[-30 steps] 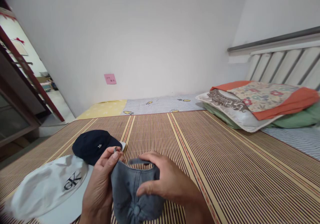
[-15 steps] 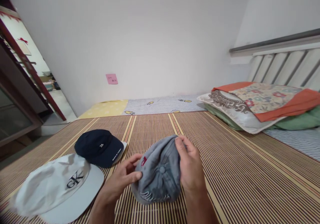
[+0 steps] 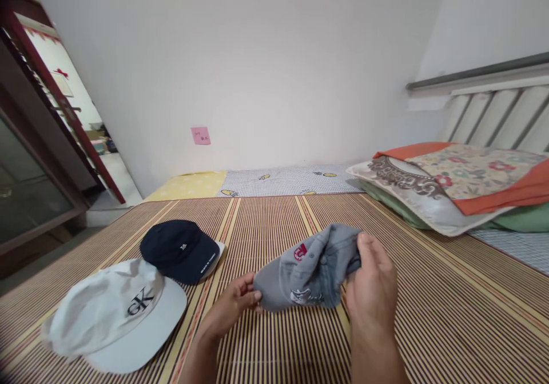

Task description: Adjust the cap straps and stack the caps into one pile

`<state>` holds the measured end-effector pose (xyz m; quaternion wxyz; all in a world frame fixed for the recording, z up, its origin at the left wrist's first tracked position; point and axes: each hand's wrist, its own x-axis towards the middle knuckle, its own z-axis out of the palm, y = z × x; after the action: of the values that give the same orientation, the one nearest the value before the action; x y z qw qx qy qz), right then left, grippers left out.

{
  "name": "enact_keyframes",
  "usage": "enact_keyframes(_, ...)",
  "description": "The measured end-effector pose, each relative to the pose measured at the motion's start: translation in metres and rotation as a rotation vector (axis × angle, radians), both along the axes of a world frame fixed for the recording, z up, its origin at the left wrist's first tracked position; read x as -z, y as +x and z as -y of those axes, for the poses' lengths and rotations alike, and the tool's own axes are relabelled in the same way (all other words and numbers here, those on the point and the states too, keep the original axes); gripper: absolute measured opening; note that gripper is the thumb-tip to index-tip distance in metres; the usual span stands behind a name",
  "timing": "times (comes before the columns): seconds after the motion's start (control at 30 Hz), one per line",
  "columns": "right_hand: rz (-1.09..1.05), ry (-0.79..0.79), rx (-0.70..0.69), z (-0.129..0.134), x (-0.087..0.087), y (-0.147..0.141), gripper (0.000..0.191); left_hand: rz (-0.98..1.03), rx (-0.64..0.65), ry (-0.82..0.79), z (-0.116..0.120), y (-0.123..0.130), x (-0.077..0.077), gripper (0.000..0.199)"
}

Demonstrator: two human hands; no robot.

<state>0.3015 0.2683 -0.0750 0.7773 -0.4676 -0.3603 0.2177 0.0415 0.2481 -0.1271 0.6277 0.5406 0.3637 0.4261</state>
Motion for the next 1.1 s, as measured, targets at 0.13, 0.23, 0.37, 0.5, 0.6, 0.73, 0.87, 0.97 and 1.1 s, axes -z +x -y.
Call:
enact_keyframes(0.13, 0.17, -0.081, 0.128, 0.014, -0.019, -0.012, 0.042, 0.1, -0.271, 0.11, 0.002, -0.019, -0.015, 0.026)
enact_keyframes(0.23, 0.194, 0.01, 0.106, 0.019, -0.028, -0.021, 0.042, 0.253, -0.492, 0.173, 0.003, -0.035, -0.022, 0.027)
enact_keyframes(0.37, 0.131, 0.071, 0.044, 0.016, -0.023, -0.026, 0.041, 0.621, -0.806, 0.182, -0.001, -0.053, -0.023, 0.026)
enact_keyframes(0.5, 0.124, 0.037, -0.055, 0.012, -0.014, -0.026, 0.038, 0.947, -1.154, -0.06, -0.012, -0.07, -0.009, 0.029)
enact_keyframes(0.6, 0.166, -0.035, -0.141, 0.012, -0.014, -0.028, 0.036, 1.016, -1.237, -0.191, -0.02, -0.08, 0.01, 0.031)
enact_keyframes(0.73, 0.294, -0.11, -0.306, 0.016, -0.019, -0.033, 0.035, 1.037, -1.204, -0.275, -0.027, -0.088, 0.03, 0.027)
enact_keyframes(0.87, 0.426, -0.198, -0.402, 0.019, -0.021, -0.037, 0.038, 1.062, -1.218, -0.283, -0.031, -0.091, 0.037, 0.029)
enact_keyframes(0.97, 0.505, -0.23, -0.46, 0.018, -0.019, -0.037, 0.039, 1.081, -1.238, -0.294, -0.031, -0.093, 0.036, 0.035)
enact_keyframes(1.1, 0.609, -0.255, -0.581, 0.017, -0.017, -0.038, 0.037, 1.09, -1.251, -0.307, -0.03, -0.09, 0.032, 0.045)
